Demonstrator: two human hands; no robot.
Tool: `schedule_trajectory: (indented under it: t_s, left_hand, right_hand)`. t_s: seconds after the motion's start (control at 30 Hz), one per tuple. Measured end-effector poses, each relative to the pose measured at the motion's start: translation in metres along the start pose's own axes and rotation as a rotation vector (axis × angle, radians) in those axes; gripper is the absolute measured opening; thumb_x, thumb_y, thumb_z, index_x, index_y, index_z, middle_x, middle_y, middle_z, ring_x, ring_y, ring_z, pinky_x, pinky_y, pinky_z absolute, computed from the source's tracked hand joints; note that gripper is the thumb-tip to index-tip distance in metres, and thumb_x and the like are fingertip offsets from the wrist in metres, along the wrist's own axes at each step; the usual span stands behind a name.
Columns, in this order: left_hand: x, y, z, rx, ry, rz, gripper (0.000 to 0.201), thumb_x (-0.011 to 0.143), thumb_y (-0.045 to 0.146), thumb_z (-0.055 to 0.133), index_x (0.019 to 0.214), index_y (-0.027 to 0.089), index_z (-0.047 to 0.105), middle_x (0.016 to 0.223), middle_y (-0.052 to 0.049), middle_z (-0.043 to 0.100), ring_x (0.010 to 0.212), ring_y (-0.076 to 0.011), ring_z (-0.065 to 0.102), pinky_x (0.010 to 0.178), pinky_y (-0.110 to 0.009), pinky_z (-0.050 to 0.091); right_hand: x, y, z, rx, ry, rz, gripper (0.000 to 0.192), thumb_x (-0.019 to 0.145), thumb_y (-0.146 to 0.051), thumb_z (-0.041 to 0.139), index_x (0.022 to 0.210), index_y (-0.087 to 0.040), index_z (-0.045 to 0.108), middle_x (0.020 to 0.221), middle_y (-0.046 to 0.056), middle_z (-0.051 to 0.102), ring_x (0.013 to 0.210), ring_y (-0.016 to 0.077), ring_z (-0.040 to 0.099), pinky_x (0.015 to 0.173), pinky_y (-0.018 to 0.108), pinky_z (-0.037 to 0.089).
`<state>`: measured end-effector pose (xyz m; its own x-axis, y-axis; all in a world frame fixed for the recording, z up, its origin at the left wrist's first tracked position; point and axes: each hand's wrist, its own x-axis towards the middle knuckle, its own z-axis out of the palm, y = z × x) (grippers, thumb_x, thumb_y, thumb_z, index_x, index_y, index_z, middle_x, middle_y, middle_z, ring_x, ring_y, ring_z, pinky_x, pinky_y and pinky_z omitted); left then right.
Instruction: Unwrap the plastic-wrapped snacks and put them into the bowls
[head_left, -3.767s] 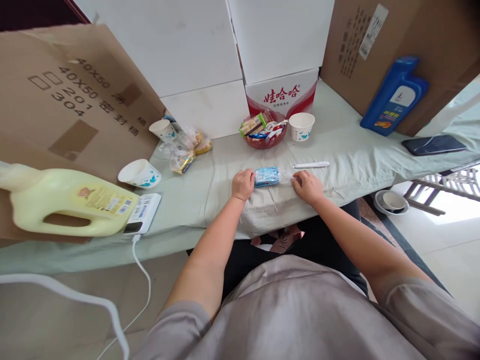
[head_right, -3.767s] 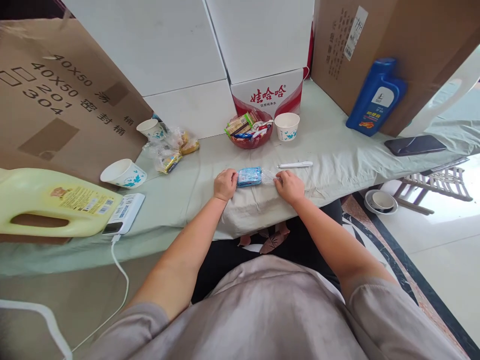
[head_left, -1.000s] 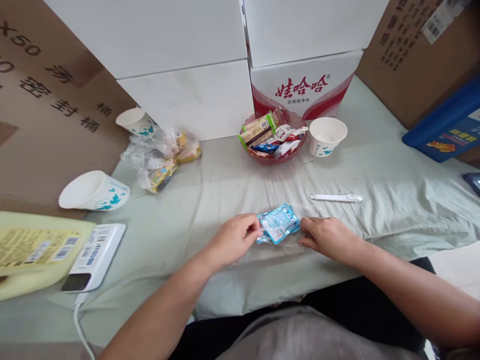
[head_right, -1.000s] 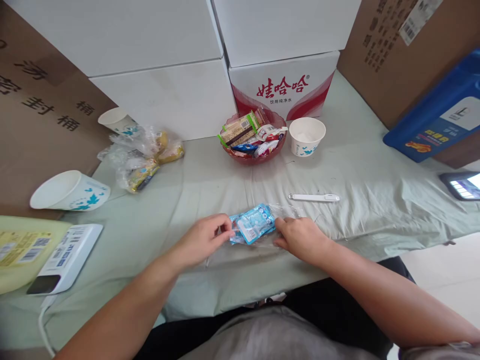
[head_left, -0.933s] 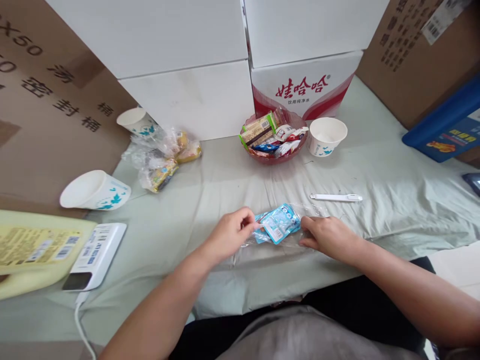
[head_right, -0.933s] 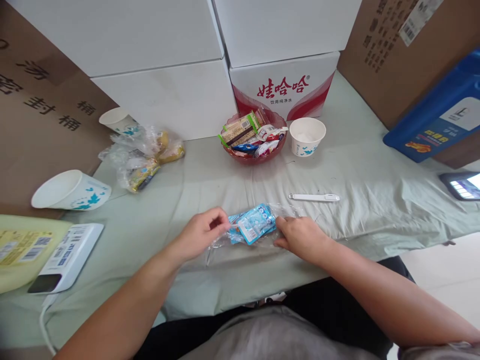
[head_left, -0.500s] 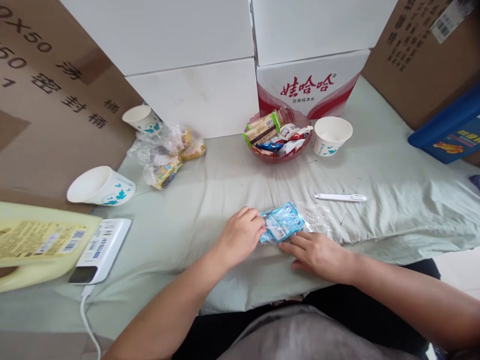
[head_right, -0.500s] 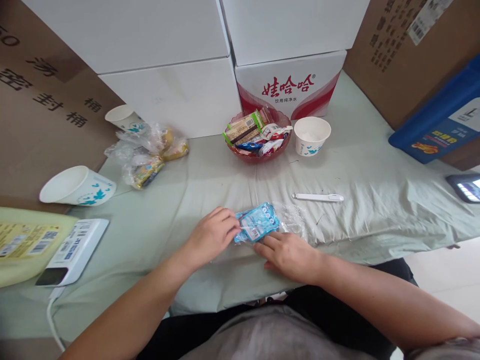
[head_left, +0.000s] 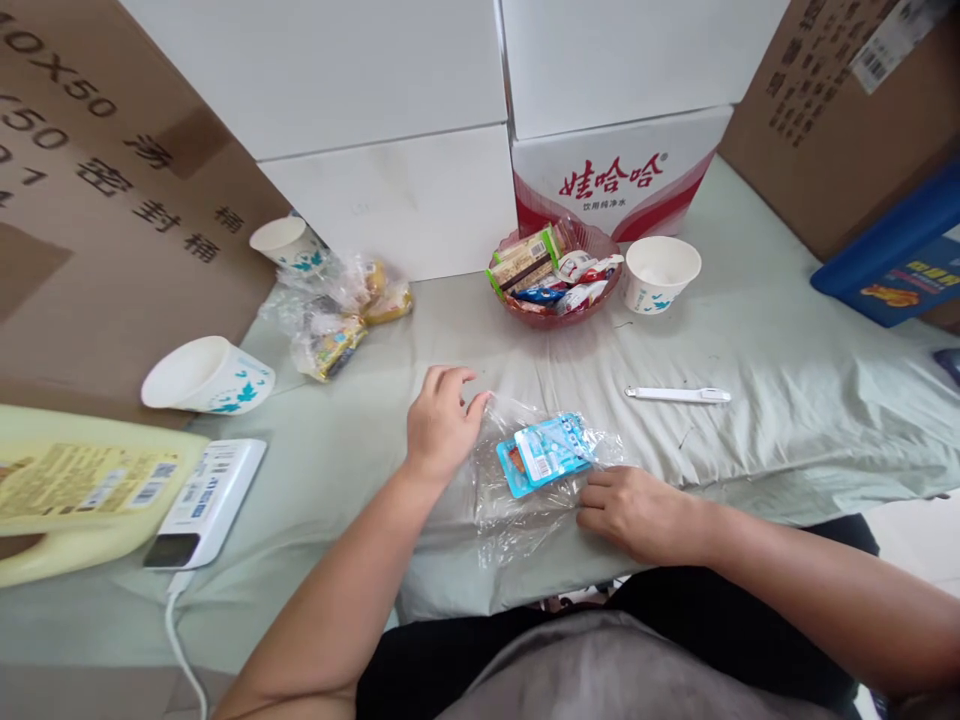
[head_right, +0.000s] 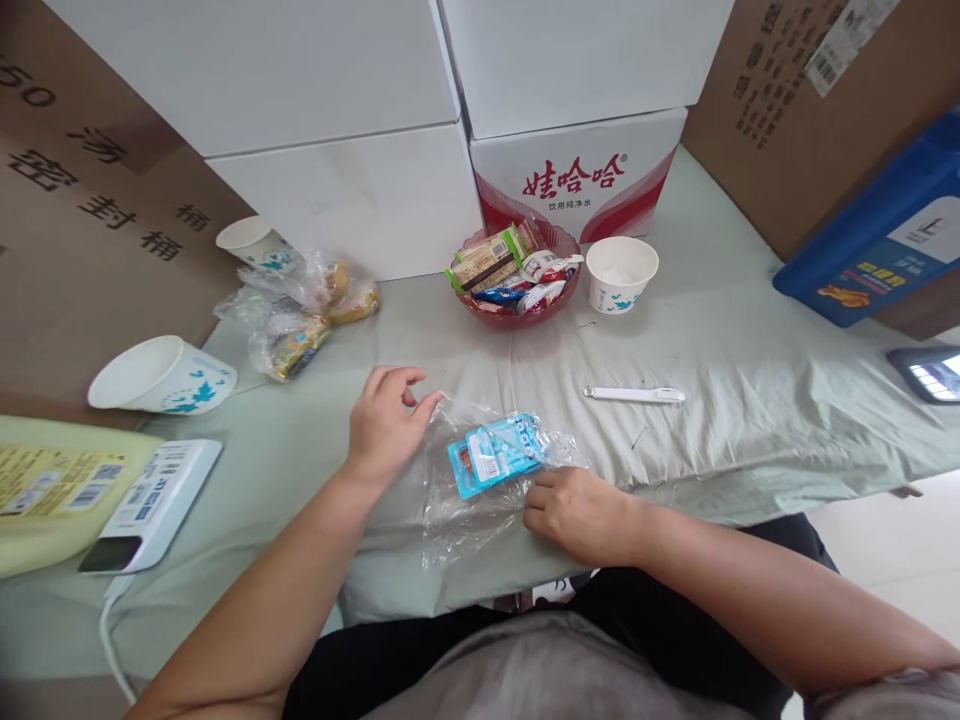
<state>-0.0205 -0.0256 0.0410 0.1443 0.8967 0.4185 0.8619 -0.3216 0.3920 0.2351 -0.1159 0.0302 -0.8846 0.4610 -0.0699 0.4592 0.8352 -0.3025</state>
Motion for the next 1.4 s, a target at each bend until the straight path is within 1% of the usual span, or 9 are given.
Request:
schedule_trajectory:
  t_s: [0.1, 0.17, 0.27, 0.53, 0.67, 0.8, 1.07, 1.23, 1.4]
  left_hand:
    - [-0.025, 0.025, -0.006, -0.043, 0.099, 0.372, 0.010, 0.089, 0.016, 0.053, 0.094, 0.021, 0.060, 0.088, -0.005, 0.064, 0.079, -0.0186, 0.060, 0.075, -0.033, 0.047]
    - [-0.044, 0.042, 0.001, -0.134, -0.086, 0.632, 0.013, 0.090, 0.015, 0.051, 0.094, 0.022, 0.061, 0.086, -0.005, 0.065, 0.081, -0.0191, 0.060, 0.076, -0.033, 0.048]
    - [-0.062, 0.053, 0.022, -0.040, -0.245, 0.605, 0.014, 0.093, 0.023, 0.050, 0.099, 0.019, 0.063, 0.097, -0.010, 0.066, 0.095, -0.0253, 0.060, 0.083, -0.040, 0.049]
    - [-0.060, 0.042, 0.041, -0.032, -0.253, 0.460, 0.025, 0.086, 0.030, 0.063, 0.109, 0.020, 0.060, 0.113, -0.012, 0.061, 0.111, -0.0302, 0.057, 0.096, -0.049, 0.047]
    - [-0.052, 0.043, 0.033, -0.054, -0.292, 0.397, 0.045, 0.077, 0.032, 0.072, 0.117, 0.021, 0.055, 0.126, -0.013, 0.055, 0.118, -0.0324, 0.054, 0.100, -0.052, 0.047]
    - [-0.046, 0.040, 0.028, -0.027, -0.298, 0.472, 0.050, 0.077, 0.018, 0.063, 0.125, 0.018, 0.049, 0.124, -0.015, 0.060, 0.113, -0.0302, 0.060, 0.094, -0.046, 0.053]
    - [-0.028, 0.025, 0.014, -0.220, -0.352, 0.268, 0.050, 0.075, 0.008, 0.052, 0.123, 0.021, 0.056, 0.121, -0.010, 0.065, 0.109, -0.0234, 0.064, 0.094, -0.041, 0.054]
    - [0.018, -0.002, -0.018, -0.782, -0.580, -0.188, 0.044, 0.077, 0.037, 0.065, 0.116, 0.016, 0.061, 0.103, -0.011, 0.073, 0.089, -0.0238, 0.070, 0.078, -0.038, 0.058]
    - [0.107, -0.004, -0.024, -0.884, -0.248, -0.283, 0.058, 0.067, 0.047, 0.074, 0.112, 0.013, 0.061, 0.099, -0.011, 0.072, 0.082, -0.0239, 0.069, 0.070, -0.034, 0.057]
  right_hand:
    - [0.001, -0.003, 0.001, -0.022, 0.022, 0.019, 0.016, 0.093, -0.016, 0.047, 0.082, -0.017, 0.059, 0.083, 0.005, 0.062, 0.077, 0.0169, 0.052, 0.065, 0.029, 0.040]
    - [0.002, -0.006, 0.002, -0.045, 0.048, 0.061, 0.018, 0.095, -0.021, 0.045, 0.085, -0.016, 0.059, 0.084, 0.005, 0.062, 0.074, 0.0162, 0.054, 0.060, 0.028, 0.039]
    - [0.002, -0.008, 0.003, -0.089, 0.106, 0.242, 0.023, 0.098, -0.022, 0.040, 0.091, -0.016, 0.061, 0.088, 0.006, 0.062, 0.067, 0.0142, 0.055, 0.054, 0.027, 0.039]
    - [-0.017, 0.020, -0.016, -0.252, 0.076, 1.043, 0.062, 0.096, -0.049, 0.042, 0.144, -0.010, 0.040, 0.145, 0.028, 0.041, 0.071, 0.0245, 0.068, 0.055, 0.036, 0.050]
    - [-0.021, 0.027, -0.019, -0.224, 0.381, 0.788, 0.041, 0.099, -0.034, 0.038, 0.130, -0.013, 0.056, 0.122, 0.019, 0.061, 0.095, 0.0265, 0.064, 0.078, 0.038, 0.053]
    - [-0.008, 0.028, -0.003, -0.152, 0.357, 0.419, 0.034, 0.095, -0.015, 0.042, 0.124, -0.014, 0.060, 0.113, 0.014, 0.064, 0.099, 0.0234, 0.059, 0.087, 0.038, 0.052]
    - [-0.001, 0.038, 0.009, -0.267, 0.304, 0.574, 0.046, 0.091, -0.030, 0.056, 0.132, -0.009, 0.055, 0.134, 0.019, 0.055, 0.108, 0.0301, 0.057, 0.091, 0.044, 0.050]
    - [0.000, 0.037, 0.010, -0.302, 0.338, 0.556, 0.043, 0.091, -0.030, 0.056, 0.129, -0.009, 0.058, 0.131, 0.020, 0.058, 0.106, 0.0291, 0.058, 0.090, 0.043, 0.049]
    - [0.003, 0.036, 0.010, -0.333, 0.361, 0.534, 0.042, 0.091, -0.029, 0.057, 0.126, -0.006, 0.061, 0.128, 0.020, 0.061, 0.109, 0.0290, 0.058, 0.090, 0.041, 0.049]
